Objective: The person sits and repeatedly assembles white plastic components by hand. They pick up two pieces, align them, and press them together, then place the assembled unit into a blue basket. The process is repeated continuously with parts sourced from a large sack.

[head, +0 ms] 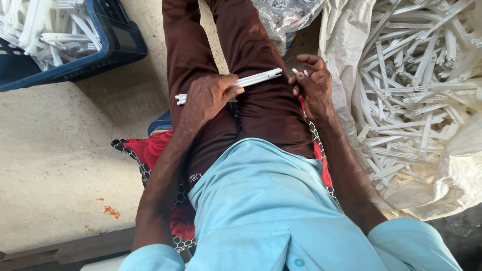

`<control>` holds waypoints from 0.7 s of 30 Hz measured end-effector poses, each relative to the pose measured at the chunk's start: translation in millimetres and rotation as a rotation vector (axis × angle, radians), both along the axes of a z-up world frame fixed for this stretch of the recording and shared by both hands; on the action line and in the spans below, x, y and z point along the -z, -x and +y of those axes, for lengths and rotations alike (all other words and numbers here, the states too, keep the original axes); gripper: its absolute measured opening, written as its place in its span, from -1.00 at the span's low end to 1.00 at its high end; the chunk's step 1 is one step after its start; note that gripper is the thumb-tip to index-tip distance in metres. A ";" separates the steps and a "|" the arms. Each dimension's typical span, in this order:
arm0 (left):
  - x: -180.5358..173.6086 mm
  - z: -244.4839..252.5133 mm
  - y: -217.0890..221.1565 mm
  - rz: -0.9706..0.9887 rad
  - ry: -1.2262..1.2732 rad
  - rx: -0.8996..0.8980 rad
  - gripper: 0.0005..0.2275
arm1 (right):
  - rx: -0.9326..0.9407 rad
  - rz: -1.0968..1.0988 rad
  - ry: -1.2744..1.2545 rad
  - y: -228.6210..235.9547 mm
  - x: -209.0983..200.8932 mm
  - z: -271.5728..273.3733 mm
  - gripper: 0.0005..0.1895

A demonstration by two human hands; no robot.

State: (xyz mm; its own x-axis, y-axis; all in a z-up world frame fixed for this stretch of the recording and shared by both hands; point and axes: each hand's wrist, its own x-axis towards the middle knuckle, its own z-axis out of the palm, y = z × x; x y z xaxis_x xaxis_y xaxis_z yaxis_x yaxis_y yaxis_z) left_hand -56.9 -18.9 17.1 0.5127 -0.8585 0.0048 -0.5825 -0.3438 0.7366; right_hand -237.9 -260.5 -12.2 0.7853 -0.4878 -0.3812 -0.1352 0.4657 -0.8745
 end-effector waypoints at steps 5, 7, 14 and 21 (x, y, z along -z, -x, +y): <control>4.5 -0.3 -10.3 0.021 -0.081 0.052 -0.72 | 0.083 -0.019 0.042 -3.2 10.0 1.7 -0.87; 3.1 -0.8 -11.9 0.008 -0.042 0.062 -0.72 | 0.078 -0.012 0.061 -4.8 10.8 4.8 -0.87; 3.3 -3.6 -8.2 -0.010 -0.055 0.057 -0.71 | -0.005 0.044 0.204 -4.1 16.0 10.8 -0.80; 3.8 -4.7 -6.4 -0.028 -0.049 0.043 -0.70 | 0.086 -0.058 0.057 -3.6 14.9 5.8 -0.89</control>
